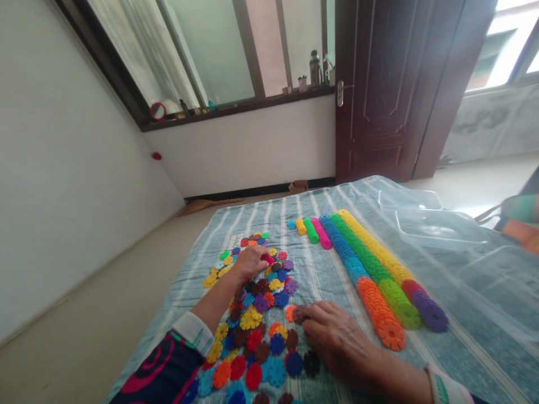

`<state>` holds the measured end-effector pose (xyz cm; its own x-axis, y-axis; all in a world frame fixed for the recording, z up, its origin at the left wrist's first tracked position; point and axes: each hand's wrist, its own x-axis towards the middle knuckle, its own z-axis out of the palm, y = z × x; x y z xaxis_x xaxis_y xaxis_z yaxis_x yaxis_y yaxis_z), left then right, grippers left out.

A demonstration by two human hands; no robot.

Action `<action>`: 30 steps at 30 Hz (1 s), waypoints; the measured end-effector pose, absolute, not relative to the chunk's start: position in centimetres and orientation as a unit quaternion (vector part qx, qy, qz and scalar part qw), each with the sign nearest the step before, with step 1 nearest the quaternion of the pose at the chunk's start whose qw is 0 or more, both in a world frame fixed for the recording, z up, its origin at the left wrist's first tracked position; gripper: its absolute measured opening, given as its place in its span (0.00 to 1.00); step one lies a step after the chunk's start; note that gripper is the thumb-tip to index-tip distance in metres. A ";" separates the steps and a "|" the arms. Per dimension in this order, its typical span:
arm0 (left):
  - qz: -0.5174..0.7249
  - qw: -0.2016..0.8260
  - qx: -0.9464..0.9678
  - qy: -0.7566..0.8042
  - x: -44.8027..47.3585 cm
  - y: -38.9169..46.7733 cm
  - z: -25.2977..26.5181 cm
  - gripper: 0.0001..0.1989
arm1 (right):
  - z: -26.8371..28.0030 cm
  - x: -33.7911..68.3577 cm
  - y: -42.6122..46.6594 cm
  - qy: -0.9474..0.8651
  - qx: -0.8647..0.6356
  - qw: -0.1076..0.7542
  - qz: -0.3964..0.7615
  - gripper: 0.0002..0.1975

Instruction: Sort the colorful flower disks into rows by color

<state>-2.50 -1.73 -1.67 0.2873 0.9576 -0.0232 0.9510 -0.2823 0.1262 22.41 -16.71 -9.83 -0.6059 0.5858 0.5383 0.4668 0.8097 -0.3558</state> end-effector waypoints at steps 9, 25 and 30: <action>0.064 0.075 0.799 0.593 -3.2 -2.2 -2.0 0.02 | -9.7 22.5 -16.7 -0.890 -0.297 0.333 0.093 0.07; 0.165 0.346 0.687 0.617 -4.6 -1.8 -1.5 0.07 | -9.6 22.6 -16.7 -0.890 -0.299 0.330 0.097 0.07; 0.151 0.347 0.679 0.629 -4.8 -1.5 -0.1 0.06 | -9.5 22.6 -16.8 -0.894 -0.294 0.323 0.099 0.07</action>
<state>-4.78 -1.46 -0.10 0.1644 0.9588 -0.2316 0.7492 0.0313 0.6616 22.61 -16.75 -9.50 -0.6185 0.5902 0.5187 0.4627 0.8071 -0.3666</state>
